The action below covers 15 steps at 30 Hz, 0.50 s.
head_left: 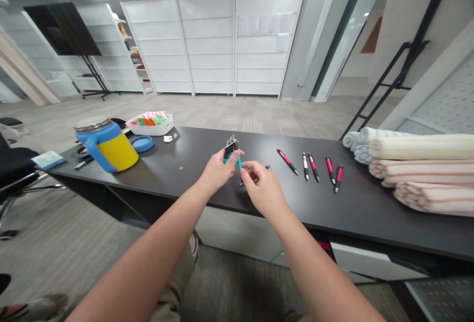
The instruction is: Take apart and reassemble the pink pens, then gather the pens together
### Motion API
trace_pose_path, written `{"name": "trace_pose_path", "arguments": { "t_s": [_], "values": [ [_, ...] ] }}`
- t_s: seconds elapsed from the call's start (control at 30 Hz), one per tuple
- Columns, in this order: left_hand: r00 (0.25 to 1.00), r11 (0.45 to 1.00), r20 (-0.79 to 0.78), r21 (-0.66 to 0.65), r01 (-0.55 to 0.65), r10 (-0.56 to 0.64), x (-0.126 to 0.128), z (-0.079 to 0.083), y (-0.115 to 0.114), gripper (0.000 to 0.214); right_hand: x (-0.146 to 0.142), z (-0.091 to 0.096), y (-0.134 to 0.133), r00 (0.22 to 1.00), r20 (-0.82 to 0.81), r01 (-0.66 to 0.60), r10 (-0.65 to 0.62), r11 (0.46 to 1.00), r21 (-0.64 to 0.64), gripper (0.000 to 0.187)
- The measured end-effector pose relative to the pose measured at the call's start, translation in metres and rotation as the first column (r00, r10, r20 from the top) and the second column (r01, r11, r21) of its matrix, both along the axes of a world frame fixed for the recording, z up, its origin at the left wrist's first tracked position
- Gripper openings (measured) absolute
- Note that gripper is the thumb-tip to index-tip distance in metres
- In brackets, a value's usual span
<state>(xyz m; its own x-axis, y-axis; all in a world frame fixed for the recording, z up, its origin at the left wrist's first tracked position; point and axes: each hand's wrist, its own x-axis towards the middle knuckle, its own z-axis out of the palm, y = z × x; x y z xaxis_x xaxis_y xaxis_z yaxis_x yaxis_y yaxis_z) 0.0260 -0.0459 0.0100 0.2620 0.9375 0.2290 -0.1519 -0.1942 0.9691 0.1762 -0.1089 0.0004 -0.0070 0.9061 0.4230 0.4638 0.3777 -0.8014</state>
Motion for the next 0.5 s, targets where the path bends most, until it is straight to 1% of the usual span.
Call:
{"name": "trace_pose_path", "arguments": {
  "t_s": [0.1, 0.17, 0.33, 0.5],
  "values": [
    [1.0, 0.999, -0.003, -0.033, 0.014, -0.014, -0.001, -0.004, 0.004, 0.058, -0.001, -0.006, 0.003, 0.998, -0.057, -0.044, 0.041, 0.998, -0.038, 0.023],
    [1.0, 0.999, -0.016, -0.04, 0.001, -0.002, -0.003, -0.007, 0.007, 0.059, -0.002, -0.01, 0.005, 0.996, -0.071, -0.06, 0.057, 0.997, -0.047, 0.022],
    [0.995, 0.999, -0.09, -0.023, -0.034, 0.032, -0.004, -0.012, 0.008, 0.055, -0.005, -0.015, 0.007, 1.0, -0.021, -0.024, 0.023, 0.999, -0.029, 0.021],
    [0.995, 0.999, -0.101, -0.02, -0.027, 0.025, -0.001, -0.017, 0.009, 0.052, -0.005, -0.012, 0.007, 0.999, 0.045, 0.021, -0.022, 1.0, 0.017, 0.019]
  ]
}}
